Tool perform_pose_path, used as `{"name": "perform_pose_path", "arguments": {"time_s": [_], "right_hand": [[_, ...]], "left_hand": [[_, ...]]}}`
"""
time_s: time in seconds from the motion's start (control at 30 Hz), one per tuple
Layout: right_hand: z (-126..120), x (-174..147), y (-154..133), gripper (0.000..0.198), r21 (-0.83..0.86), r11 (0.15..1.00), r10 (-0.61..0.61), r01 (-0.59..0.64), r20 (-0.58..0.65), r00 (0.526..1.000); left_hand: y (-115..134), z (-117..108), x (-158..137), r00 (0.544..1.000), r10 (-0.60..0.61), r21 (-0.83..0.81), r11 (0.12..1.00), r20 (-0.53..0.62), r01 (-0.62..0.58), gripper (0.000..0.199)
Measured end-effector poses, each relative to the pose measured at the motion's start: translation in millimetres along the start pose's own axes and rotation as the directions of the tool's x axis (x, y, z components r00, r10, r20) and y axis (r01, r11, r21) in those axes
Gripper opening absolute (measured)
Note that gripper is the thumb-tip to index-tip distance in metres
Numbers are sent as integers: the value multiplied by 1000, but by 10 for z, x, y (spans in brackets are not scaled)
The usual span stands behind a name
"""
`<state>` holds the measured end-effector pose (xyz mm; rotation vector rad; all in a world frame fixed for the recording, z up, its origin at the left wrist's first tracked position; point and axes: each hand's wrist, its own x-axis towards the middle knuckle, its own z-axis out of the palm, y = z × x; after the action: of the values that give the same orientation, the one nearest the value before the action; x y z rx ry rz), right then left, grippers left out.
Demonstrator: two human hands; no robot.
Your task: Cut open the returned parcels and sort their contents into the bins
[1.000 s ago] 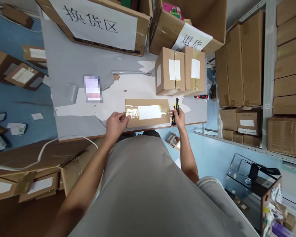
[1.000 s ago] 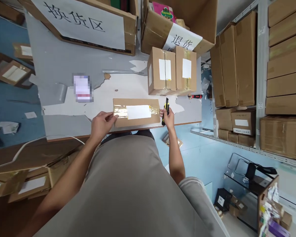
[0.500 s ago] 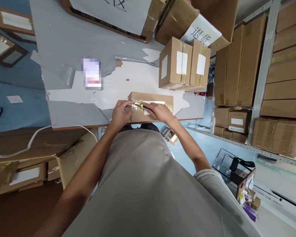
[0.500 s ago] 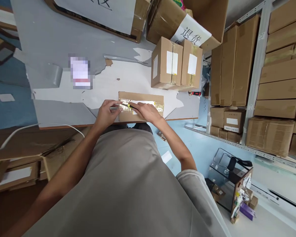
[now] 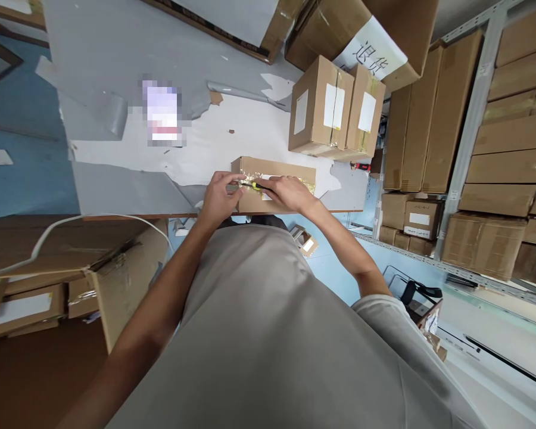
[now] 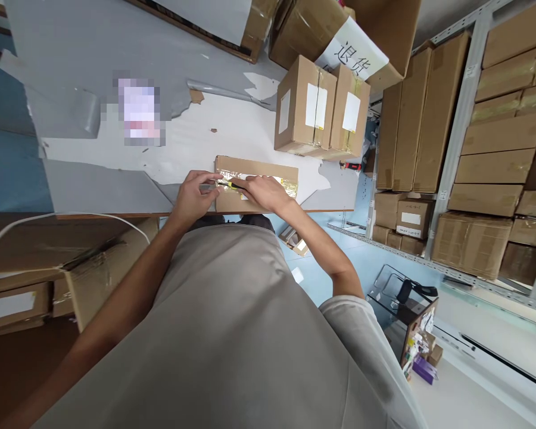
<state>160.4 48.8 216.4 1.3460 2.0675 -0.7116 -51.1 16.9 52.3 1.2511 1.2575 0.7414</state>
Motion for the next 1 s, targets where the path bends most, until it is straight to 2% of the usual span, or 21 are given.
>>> {"name": "perform_pose_path", "arguments": {"time_s": [0.33, 0.43, 0.6, 0.73, 0.87, 1.0], "right_hand": [[-124, 106, -209, 59, -157, 987, -32, 36, 30, 999], [-162, 59, -138, 56, -178, 983, -23, 32, 53, 998], [-75, -148, 267, 52, -211, 977, -12, 28, 78, 997], [66, -341, 590, 53, -203, 979, -3, 18, 74, 997], [127, -556, 935, 49, -175, 982, 86, -66, 108, 990], [136, -837, 1375, 51, -161, 975, 182, -156, 160, 970]], "left_hand": [[53, 6, 11, 998, -45, 21, 999, -44, 46, 42], [70, -6, -1, 995, -68, 38, 997, -68, 71, 42], [129, 42, -45, 987, -106, 51, 992, -123, 113, 40], [222, 260, -99, 980, -142, 61, 987, -141, 152, 38], [311, 467, -118, 960, -170, 99, 976, -223, 196, 35], [357, 538, -98, 943, -182, 122, 967, -279, 223, 38]]}}
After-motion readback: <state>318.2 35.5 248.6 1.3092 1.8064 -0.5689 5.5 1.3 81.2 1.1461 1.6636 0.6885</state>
